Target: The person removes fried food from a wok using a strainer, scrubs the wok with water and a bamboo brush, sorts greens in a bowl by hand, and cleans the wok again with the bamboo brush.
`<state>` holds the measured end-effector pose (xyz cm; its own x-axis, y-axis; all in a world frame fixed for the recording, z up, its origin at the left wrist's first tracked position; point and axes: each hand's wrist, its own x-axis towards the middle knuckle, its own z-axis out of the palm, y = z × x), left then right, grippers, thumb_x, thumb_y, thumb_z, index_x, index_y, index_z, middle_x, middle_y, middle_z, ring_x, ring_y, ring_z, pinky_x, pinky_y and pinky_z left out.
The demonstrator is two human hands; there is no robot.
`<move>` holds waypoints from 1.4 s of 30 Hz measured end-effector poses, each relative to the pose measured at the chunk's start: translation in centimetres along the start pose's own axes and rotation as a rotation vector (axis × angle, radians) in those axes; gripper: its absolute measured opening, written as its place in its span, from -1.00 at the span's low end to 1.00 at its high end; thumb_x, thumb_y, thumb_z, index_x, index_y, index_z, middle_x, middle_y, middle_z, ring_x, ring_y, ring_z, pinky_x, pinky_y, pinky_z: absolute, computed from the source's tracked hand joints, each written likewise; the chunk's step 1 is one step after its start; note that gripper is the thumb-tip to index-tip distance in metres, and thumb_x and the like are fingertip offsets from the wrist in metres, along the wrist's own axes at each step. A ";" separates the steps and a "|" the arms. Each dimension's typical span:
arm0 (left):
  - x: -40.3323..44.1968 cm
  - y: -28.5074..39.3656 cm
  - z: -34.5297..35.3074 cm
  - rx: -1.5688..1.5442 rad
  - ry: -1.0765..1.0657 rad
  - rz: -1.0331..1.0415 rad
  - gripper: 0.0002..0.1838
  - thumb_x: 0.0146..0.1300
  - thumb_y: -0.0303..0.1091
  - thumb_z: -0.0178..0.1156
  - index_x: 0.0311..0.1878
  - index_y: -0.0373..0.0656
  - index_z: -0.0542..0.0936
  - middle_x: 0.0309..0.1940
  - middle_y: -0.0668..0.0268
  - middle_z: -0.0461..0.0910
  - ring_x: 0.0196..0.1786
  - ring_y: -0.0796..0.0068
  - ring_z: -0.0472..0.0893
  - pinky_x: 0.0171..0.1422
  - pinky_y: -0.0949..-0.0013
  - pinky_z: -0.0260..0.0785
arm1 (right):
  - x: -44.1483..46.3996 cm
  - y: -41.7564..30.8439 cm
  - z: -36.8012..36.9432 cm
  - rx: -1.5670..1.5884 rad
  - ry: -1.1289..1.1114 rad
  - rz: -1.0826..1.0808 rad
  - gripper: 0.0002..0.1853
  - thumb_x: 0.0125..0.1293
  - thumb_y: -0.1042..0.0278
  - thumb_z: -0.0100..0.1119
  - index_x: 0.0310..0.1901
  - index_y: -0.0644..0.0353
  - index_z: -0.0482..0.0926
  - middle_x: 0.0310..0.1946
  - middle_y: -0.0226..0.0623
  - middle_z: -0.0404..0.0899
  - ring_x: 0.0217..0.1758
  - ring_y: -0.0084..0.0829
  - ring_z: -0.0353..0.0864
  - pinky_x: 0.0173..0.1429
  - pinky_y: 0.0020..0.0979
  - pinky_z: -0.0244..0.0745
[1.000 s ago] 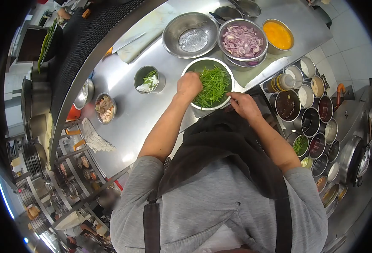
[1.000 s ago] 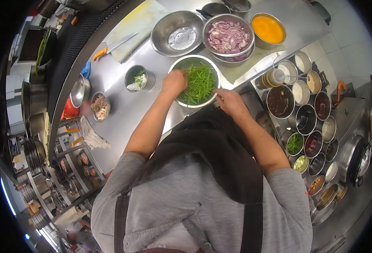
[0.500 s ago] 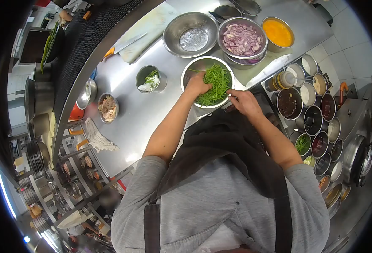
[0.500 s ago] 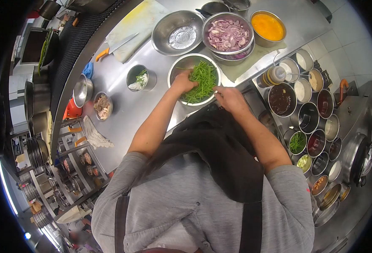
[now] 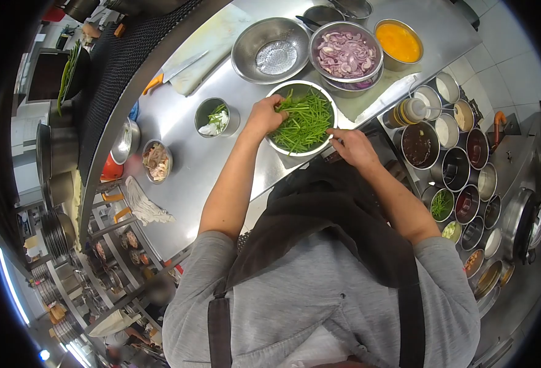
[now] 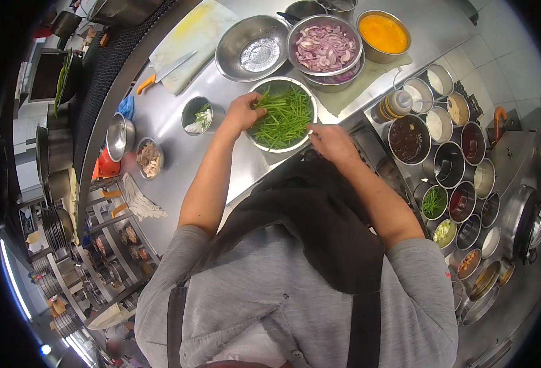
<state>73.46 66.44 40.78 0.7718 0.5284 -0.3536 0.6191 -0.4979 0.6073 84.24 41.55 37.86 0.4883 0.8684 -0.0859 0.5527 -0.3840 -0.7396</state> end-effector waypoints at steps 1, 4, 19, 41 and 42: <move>-0.2 0.1 -0.3 0.022 0.040 0.015 -0.60 0.07 -0.26 0.34 0.02 -0.10 0.63 -0.14 0.08 0.68 -0.06 0.11 0.66 0.06 0.21 0.48 | 0.0 -0.2 -0.2 0.001 -0.002 0.000 -0.67 0.27 0.28 0.15 0.04 0.13 0.64 -0.39 0.03 0.63 -0.31 -0.02 0.64 -0.15 -0.15 0.50; -0.4 0.7 -1.0 -0.024 0.065 -0.040 -0.60 0.12 -0.23 0.31 0.05 -0.11 0.63 -0.14 0.04 0.68 -0.08 0.07 0.67 0.05 0.18 0.49 | 0.0 -0.5 -0.4 0.040 -0.017 0.033 -0.68 0.26 0.29 0.15 0.03 0.14 0.65 -0.41 0.02 0.63 -0.33 -0.02 0.63 -0.18 -0.17 0.50; 0.8 3.4 3.9 0.246 0.251 0.316 -0.73 0.11 -0.32 0.25 -0.10 -0.10 0.71 -0.11 0.04 0.66 -0.06 0.01 0.65 0.11 0.16 0.49 | 0.4 -0.5 -0.6 0.029 -0.049 0.028 -0.69 0.27 0.29 0.15 0.01 0.19 0.63 -0.33 0.03 0.65 -0.21 0.01 0.64 -0.05 -0.08 0.51; 4.7 2.3 9.5 0.006 0.131 0.019 -0.79 0.07 -0.24 0.35 -0.23 -0.08 0.71 -0.35 0.17 0.70 -0.24 0.19 0.69 -0.06 0.23 0.52 | 0.8 -0.6 -0.8 0.018 -0.037 0.030 -0.72 0.26 0.29 0.17 -0.04 0.19 0.65 -0.23 0.02 0.66 -0.13 0.02 0.64 0.02 -0.08 0.52; 4.9 2.2 9.6 0.004 0.131 0.020 -0.79 0.07 -0.24 0.35 -0.23 -0.08 0.71 -0.35 0.17 0.70 -0.24 0.19 0.69 -0.06 0.23 0.52 | 0.8 -0.7 -0.9 0.023 -0.038 0.033 -0.72 0.26 0.30 0.17 -0.04 0.19 0.66 -0.24 0.02 0.66 -0.13 0.02 0.64 0.01 -0.08 0.52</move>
<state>80.01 61.33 33.59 0.7588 0.6035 -0.2450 0.6045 -0.5123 0.6100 84.88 42.21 38.90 0.4796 0.8670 -0.1352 0.5208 -0.4052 -0.7514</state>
